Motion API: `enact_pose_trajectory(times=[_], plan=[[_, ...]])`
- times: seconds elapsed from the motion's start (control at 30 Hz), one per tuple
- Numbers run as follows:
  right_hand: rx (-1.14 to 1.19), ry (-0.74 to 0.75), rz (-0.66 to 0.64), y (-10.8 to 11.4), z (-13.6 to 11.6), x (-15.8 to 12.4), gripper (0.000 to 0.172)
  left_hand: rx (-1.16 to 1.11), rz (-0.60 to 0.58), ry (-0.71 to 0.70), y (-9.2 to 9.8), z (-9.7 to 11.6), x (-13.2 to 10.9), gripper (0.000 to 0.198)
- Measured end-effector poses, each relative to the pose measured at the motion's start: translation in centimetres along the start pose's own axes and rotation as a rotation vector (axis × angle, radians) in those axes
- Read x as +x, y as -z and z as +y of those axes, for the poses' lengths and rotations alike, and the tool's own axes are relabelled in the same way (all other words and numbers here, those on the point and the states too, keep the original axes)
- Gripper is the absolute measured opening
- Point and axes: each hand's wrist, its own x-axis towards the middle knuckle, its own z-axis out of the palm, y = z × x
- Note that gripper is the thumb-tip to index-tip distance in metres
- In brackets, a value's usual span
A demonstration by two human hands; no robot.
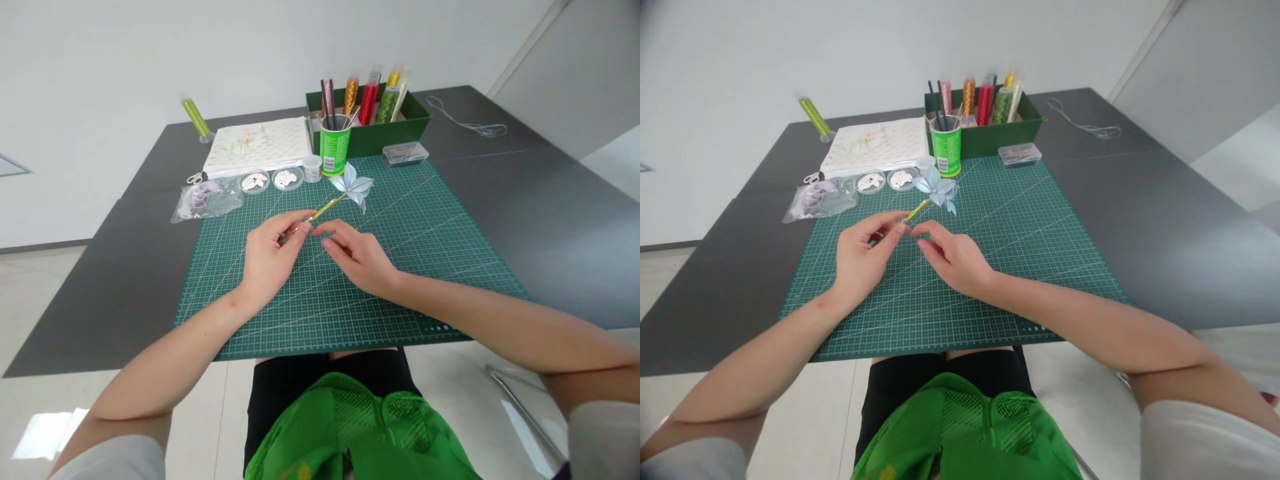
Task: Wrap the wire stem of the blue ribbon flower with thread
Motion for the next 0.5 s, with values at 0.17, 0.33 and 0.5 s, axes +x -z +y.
enact_pose_trajectory(times=[0.17,0.33,0.5], plan=[[-0.773,0.330,0.057,1.4,-0.7,-0.4,0.030,-0.004,-0.017,0.003,-0.1,0.0,-0.1,0.021],[-1.131,0.794,0.143,2.2,-1.6,-0.6,0.025,0.058,-0.034,0.004,-0.2,-0.1,-0.1,0.021],[-1.087,0.981,0.209,3.0,-2.7,-0.8,0.014,0.205,-0.119,-0.020,-0.2,-0.1,-0.2,0.022]])
